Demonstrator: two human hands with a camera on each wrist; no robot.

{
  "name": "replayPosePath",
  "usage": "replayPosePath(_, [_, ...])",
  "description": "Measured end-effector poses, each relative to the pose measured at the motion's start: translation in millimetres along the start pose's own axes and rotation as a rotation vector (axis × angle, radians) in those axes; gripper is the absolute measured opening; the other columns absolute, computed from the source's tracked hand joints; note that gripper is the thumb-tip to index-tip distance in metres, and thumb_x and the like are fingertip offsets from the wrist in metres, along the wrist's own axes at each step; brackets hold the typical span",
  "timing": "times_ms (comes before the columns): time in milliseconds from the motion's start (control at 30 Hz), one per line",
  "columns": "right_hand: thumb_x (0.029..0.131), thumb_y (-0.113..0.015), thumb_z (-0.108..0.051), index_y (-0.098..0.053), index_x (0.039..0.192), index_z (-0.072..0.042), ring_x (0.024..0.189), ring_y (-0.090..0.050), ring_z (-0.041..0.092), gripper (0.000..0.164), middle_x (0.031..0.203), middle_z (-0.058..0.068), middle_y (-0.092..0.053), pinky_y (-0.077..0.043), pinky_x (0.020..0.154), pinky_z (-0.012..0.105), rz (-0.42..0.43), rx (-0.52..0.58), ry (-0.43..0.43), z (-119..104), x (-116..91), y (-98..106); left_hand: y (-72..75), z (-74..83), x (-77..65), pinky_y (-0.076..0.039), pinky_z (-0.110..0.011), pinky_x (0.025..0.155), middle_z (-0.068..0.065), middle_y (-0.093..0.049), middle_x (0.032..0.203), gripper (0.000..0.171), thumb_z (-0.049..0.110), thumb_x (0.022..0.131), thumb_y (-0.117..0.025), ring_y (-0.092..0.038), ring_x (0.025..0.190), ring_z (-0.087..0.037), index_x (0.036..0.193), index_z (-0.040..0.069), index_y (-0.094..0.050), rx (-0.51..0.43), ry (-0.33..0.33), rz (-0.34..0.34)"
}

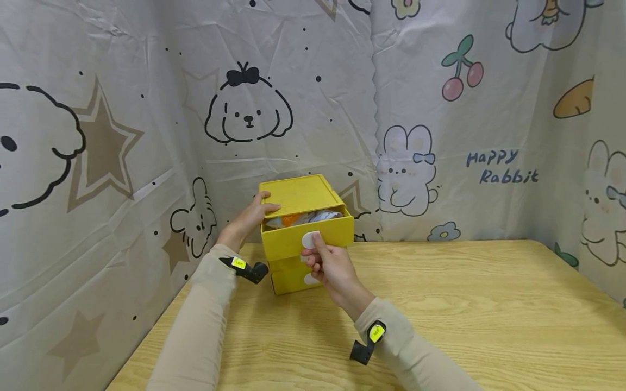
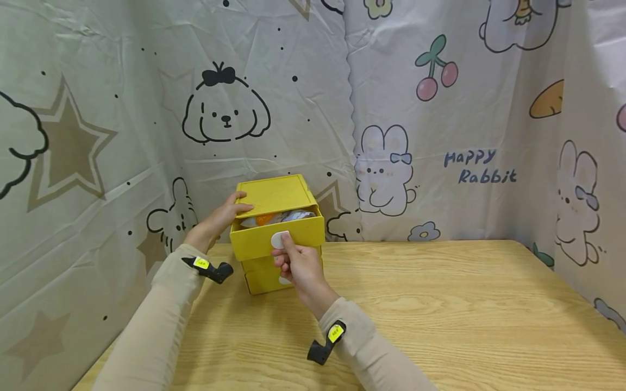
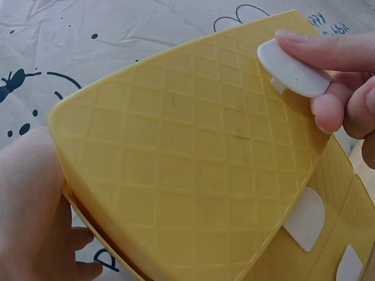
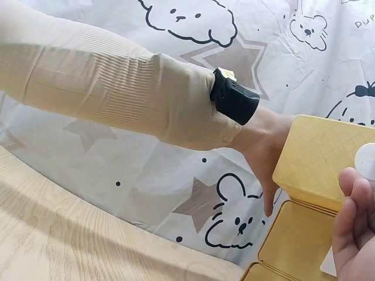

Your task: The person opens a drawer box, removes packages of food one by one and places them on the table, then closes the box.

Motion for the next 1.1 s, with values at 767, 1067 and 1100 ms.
replayPosePath(767, [0.103, -0.06, -0.048, -0.074, 0.09, 0.0, 0.057, -0.049, 0.006, 0.052, 0.067, 0.0, -0.06, -0.043, 0.054, 0.018, -0.007, -0.007, 0.006, -1.0, -6.7, 0.4, 1.7, -0.7, 2.2, -0.007, -0.057, 0.121, -0.016, -0.005, 0.171, 0.074, 0.038, 0.107, -0.051, -0.004, 0.156, -0.034, 0.166, 0.018, -0.011, 0.003, -0.021, -0.001])
replayPosePath(1067, [0.105, -0.059, -0.045, -0.074, 0.09, 0.0, 0.056, -0.049, 0.006, 0.05, 0.067, 0.0, -0.06, -0.043, 0.053, 0.019, 0.0, -0.013, 0.007, -0.4, -7.6, 1.8, 0.7, -0.2, 0.6, -0.007, -0.058, 0.121, -0.017, -0.006, 0.171, 0.075, 0.039, 0.106, -0.051, -0.004, 0.156, -0.034, 0.166, 0.018, -0.011, 0.006, -0.011, 0.002])
replayPosePath(1100, [0.105, -0.059, -0.044, -0.074, 0.09, 0.0, 0.056, -0.049, 0.006, 0.05, 0.067, 0.0, -0.06, -0.043, 0.053, 0.019, 0.0, -0.011, 0.009, -0.5, -7.7, 1.9, 0.5, 0.2, 0.7, -0.007, -0.058, 0.121, -0.017, -0.006, 0.171, 0.075, 0.038, 0.106, -0.052, -0.004, 0.156, -0.034, 0.166, 0.018, -0.011, 0.004, -0.012, 0.002])
Point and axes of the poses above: each hand's wrist, its own x-axis towards the middle knuckle, its own y-axis out of the back of the hand, z = x × y, the point moved 8 cm from there along x, towards the middle knuckle
